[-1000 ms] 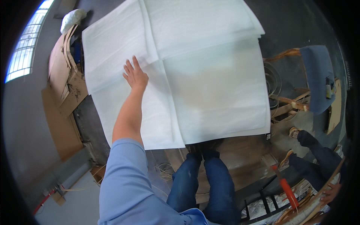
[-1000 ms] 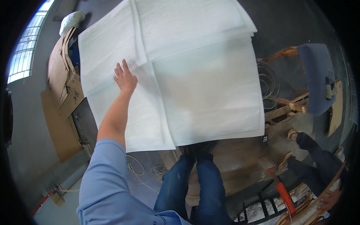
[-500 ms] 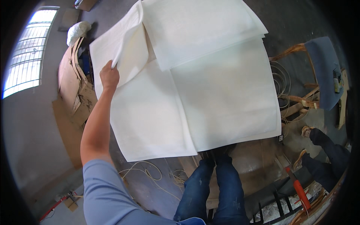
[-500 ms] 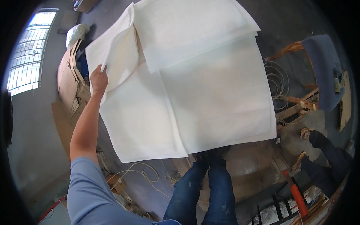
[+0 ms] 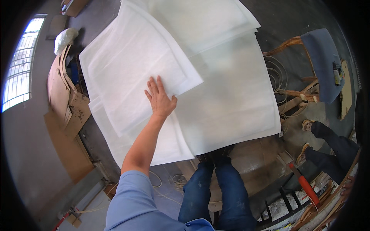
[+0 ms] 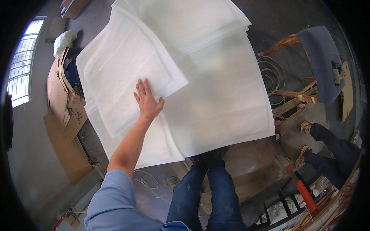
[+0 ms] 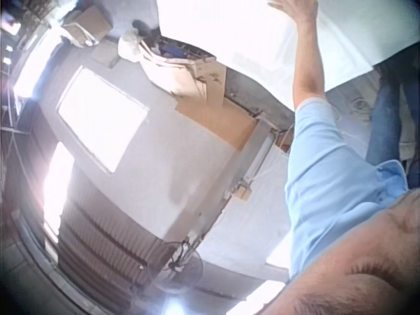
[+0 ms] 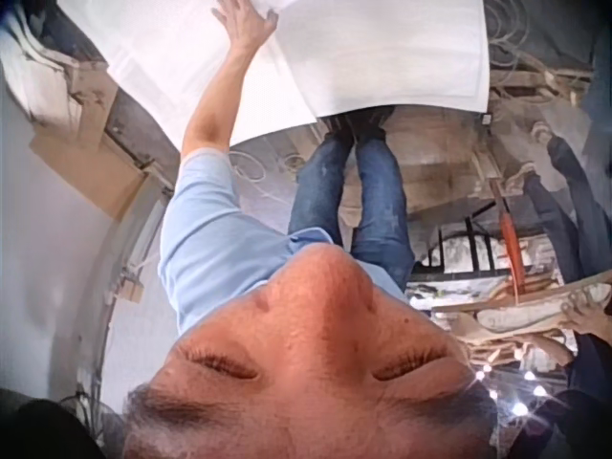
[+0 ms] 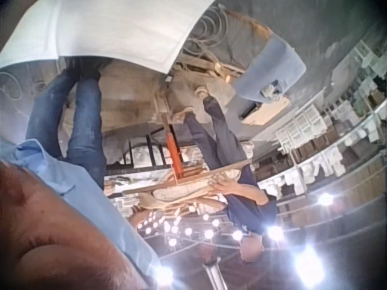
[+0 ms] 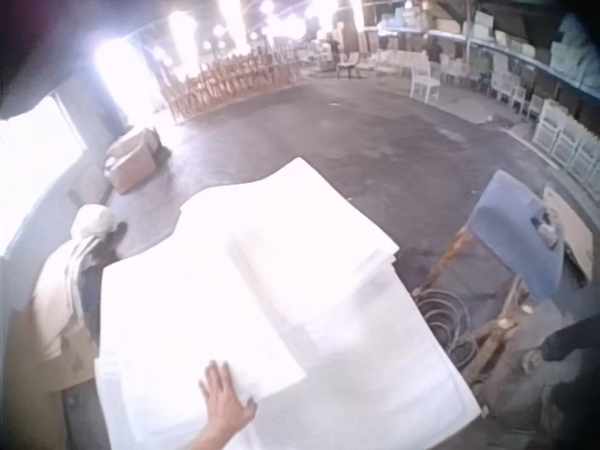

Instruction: The person assembles a chair seat by layering a brown fabric and a white foam sheet over a wooden base, then uses a pneumatic staple gun to secure the materials around the edges. The person repeats this process for a second seat, handling the fabric, foam, and staple gun throughout.

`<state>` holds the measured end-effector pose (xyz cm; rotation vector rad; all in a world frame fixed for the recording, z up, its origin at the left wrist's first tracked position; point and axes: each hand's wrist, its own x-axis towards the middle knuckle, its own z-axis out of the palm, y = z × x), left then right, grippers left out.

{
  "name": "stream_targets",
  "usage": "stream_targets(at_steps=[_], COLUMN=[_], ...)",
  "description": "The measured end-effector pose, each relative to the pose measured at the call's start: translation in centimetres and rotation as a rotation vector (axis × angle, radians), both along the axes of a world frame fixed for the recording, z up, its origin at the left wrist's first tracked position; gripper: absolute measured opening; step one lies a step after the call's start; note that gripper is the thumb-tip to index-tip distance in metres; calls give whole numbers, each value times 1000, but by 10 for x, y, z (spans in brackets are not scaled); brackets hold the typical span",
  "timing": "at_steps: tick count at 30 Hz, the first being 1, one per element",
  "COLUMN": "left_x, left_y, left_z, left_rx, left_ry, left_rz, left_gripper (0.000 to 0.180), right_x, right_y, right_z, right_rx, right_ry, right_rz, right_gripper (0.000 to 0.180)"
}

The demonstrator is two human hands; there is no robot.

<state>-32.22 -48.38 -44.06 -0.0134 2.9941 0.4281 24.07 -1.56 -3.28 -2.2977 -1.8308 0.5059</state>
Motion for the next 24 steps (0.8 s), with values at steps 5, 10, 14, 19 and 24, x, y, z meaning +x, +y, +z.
stream_targets(at_steps=[5,10,14,19,24], left_x=[-36,-73,-64,-74,-36], left_y=[13,-9,-21,-91,-126], left_z=[-19,1,72,288,506], left_rx=[-225,-289,-44,-39,405], left_ry=[168,330,325,249,138], left_rz=[58,60,15,49,51], left_gripper=[105,96,87,74,60], right_x=[-5,-8,2,41,85], right_y=[3,15,11,4,49], right_z=[-3,-17,0,21,13], right_rx=[1,-19,-16,-54,-67], right_ry=[13,69,88,180,300], right_rz=[-24,-30,-70,-151,-192], right_gripper=[58,58,58,59,44])
